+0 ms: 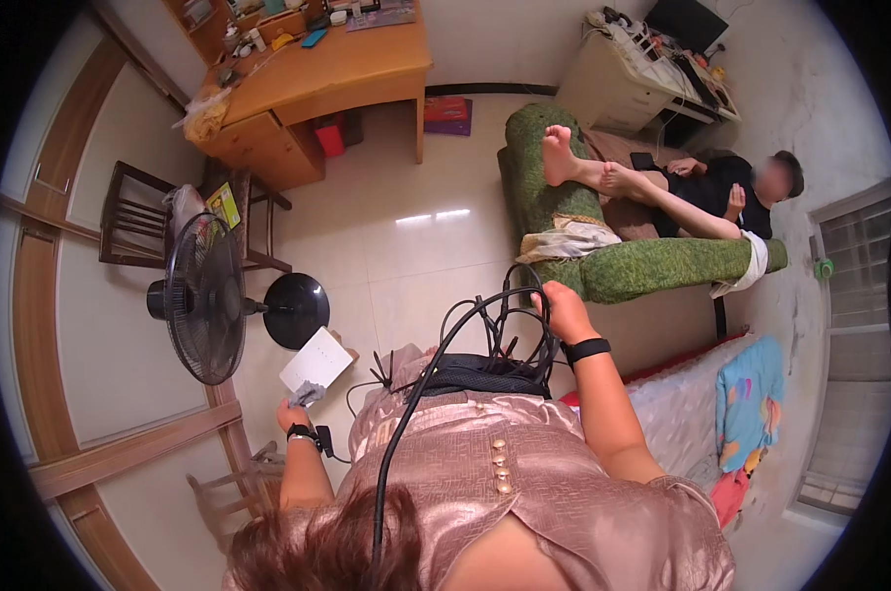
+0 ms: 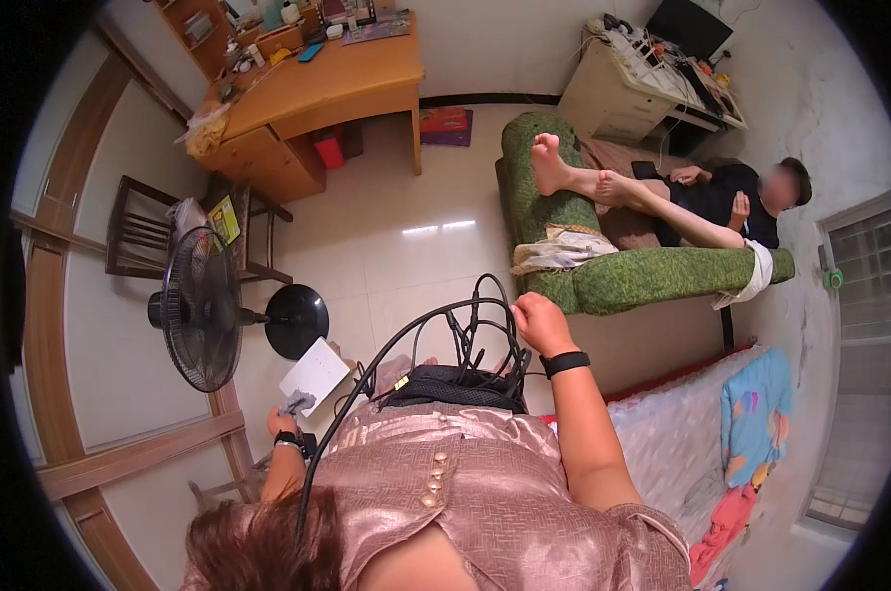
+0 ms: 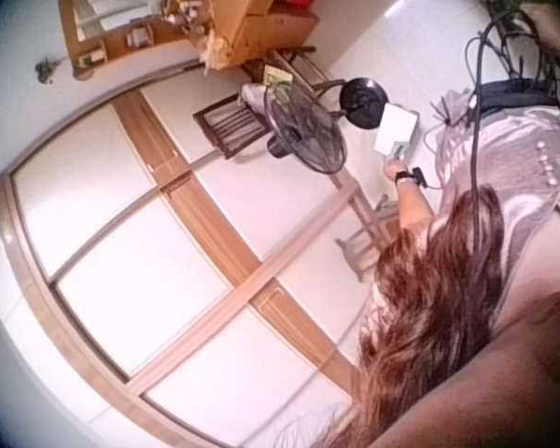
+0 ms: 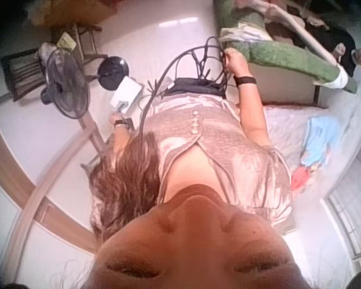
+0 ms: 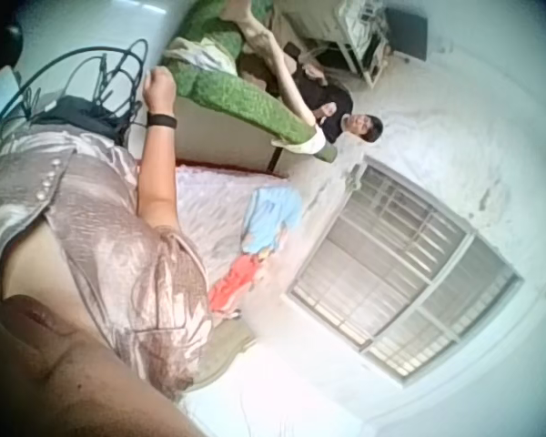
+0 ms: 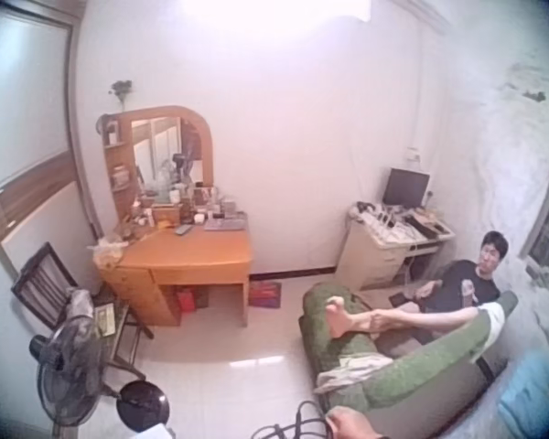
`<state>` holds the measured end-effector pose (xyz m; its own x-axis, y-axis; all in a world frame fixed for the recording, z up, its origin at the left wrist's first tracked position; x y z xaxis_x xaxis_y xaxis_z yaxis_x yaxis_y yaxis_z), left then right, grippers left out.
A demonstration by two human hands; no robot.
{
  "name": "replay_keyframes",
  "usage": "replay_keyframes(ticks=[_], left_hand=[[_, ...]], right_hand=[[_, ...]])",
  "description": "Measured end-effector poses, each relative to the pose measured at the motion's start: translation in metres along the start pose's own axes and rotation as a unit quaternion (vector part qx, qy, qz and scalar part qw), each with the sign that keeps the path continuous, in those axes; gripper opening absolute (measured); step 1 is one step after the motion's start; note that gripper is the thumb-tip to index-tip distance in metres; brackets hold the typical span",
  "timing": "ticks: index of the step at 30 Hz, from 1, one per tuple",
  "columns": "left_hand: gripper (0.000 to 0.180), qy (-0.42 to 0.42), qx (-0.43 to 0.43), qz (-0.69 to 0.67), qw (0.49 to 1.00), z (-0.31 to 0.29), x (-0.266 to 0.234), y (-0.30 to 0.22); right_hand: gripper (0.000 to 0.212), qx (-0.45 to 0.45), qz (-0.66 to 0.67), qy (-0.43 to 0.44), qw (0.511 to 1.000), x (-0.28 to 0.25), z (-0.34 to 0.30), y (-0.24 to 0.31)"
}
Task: The person wipes the floor and baseboard with a cloth, rinses and wrings the cloth in a bucket of water, and then wipes a desk, wall, and various items on the desk.
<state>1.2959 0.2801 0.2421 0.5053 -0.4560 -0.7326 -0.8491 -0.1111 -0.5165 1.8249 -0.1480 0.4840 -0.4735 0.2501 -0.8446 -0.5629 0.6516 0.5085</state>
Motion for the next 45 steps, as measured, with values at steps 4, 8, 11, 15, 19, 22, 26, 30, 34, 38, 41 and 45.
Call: replay_keyframes(ticks=[4, 8, 11, 15, 19, 22, 26, 30, 34, 38, 41, 45], left_hand=[[0.028, 0.014, 0.012, -0.024, 1.0, -0.011, 0.007, -0.009], [0.025, -0.038, 0.049, -0.038, 0.997, -0.026, -0.004, 0.006], [0.023, -0.048, 0.067, -0.002, 0.997, -0.035, -0.003, -0.004], [0.022, -0.018, 0.051, 0.013, 0.998, -0.042, -0.006, -0.001], [0.024, -0.019, 0.037, -0.019, 0.999, -0.044, -0.008, 0.003], [0.024, 0.004, 0.027, -0.032, 0.999, -0.045, -0.005, -0.007], [0.024, 0.001, 0.034, -0.036, 0.999, -0.039, -0.002, -0.013], [0.031, 0.024, -0.001, -0.029, 0.999, -0.016, -0.008, 0.012], [0.033, 0.013, 0.032, 0.028, 0.999, -0.02, -0.001, -0.044], [0.041, 0.044, 0.104, 0.008, 0.994, 0.004, 0.0, -0.067], [0.047, 0.077, 0.14, -0.007, 0.987, 0.013, 0.014, -0.131], [0.048, 0.106, 0.227, -0.04, 0.967, 0.015, 0.022, -0.231]], right_hand=[[0.014, 0.0, -0.007, 0.006, 1.0, 0.001, 0.003, -0.001], [0.012, -0.031, 0.012, 0.02, 0.999, 0.003, 0.012, 0.008], [0.012, -0.039, 0.009, 0.02, 0.999, 0.006, 0.015, 0.004], [0.011, -0.052, 0.013, 0.016, 0.998, 0.008, 0.017, 0.003], [0.012, -0.046, 0.007, 0.021, 0.999, 0.007, 0.014, 0.004], [0.012, -0.029, 0.007, 0.02, 0.999, 0.006, 0.007, 0.004], [0.014, -0.002, 0.008, 0.013, 1.0, 0.002, -0.001, 0.003], [0.015, -0.017, 0.015, -0.001, 1.0, 0.004, -0.001, 0.005], [0.016, -0.005, 0.011, -0.014, 1.0, 0.002, -0.004, -0.004], [0.016, -0.006, 0.071, -0.016, 0.997, -0.005, 0.009, 0.005], [0.014, -0.008, 0.074, -0.032, 0.997, -0.013, 0.021, 0.003], [0.012, -0.005, 0.107, -0.054, 0.993, -0.036, 0.042, 0.011]])
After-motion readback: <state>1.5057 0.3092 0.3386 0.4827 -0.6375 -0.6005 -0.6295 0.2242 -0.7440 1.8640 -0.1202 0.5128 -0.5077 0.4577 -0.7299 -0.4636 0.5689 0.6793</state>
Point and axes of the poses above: each hand's wrist, its own z-axis towards the middle knuckle, its own x-axis out of the palm, y = z × x, the point moved 6 cm from there along z, towards the middle knuckle, and after that the axes turned 13 degrees about y, right-handed, at the moved point
